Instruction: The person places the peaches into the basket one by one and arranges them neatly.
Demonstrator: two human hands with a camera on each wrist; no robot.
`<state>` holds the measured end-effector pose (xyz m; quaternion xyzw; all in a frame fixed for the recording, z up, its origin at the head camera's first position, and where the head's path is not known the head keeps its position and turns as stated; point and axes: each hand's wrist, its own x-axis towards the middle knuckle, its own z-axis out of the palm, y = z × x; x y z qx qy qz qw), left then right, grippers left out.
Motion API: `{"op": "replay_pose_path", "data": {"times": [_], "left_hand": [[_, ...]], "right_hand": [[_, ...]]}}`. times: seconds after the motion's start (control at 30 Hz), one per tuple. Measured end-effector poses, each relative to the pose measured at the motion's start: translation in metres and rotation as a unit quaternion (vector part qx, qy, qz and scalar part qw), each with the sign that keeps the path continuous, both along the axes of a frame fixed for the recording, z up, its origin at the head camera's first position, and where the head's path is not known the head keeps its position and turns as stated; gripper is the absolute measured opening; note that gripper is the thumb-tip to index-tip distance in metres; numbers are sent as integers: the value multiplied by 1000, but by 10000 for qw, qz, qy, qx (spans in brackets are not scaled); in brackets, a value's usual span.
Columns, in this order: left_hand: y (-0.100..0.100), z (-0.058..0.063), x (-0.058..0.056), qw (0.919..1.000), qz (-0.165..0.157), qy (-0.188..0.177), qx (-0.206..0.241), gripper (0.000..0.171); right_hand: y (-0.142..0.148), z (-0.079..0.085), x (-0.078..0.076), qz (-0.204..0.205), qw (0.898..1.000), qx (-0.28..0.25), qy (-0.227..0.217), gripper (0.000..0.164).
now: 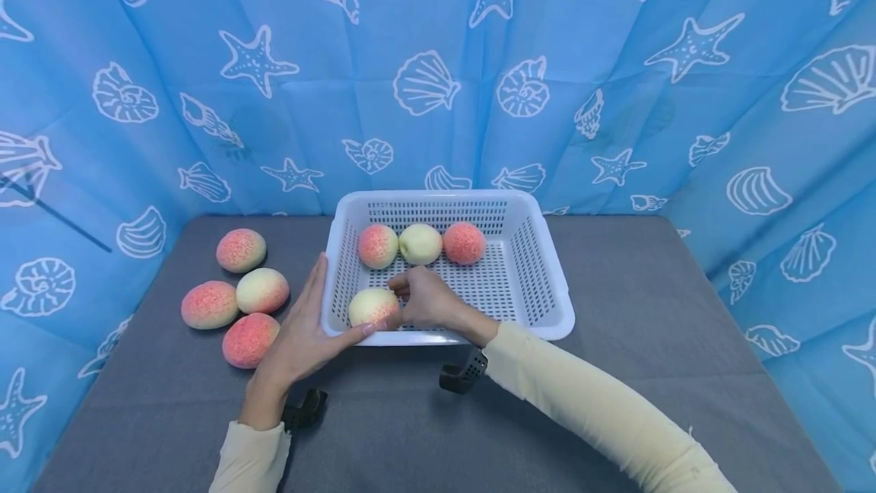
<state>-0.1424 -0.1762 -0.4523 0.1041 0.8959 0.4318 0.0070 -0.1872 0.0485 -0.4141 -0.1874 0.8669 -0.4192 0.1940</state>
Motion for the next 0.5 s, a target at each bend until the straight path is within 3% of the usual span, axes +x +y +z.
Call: {"op": "replay_pose_path", "data": {"times": [0.27,0.5], "left_hand": [[0,-2,1,10000,23,-26,63,123],[0,0,0,9999,99,-110,-55,126]], "right_hand": [[11,7,8,-65,9986,-507,142,72],[33,23,21,-271,9924,-1007,651,69]]}}
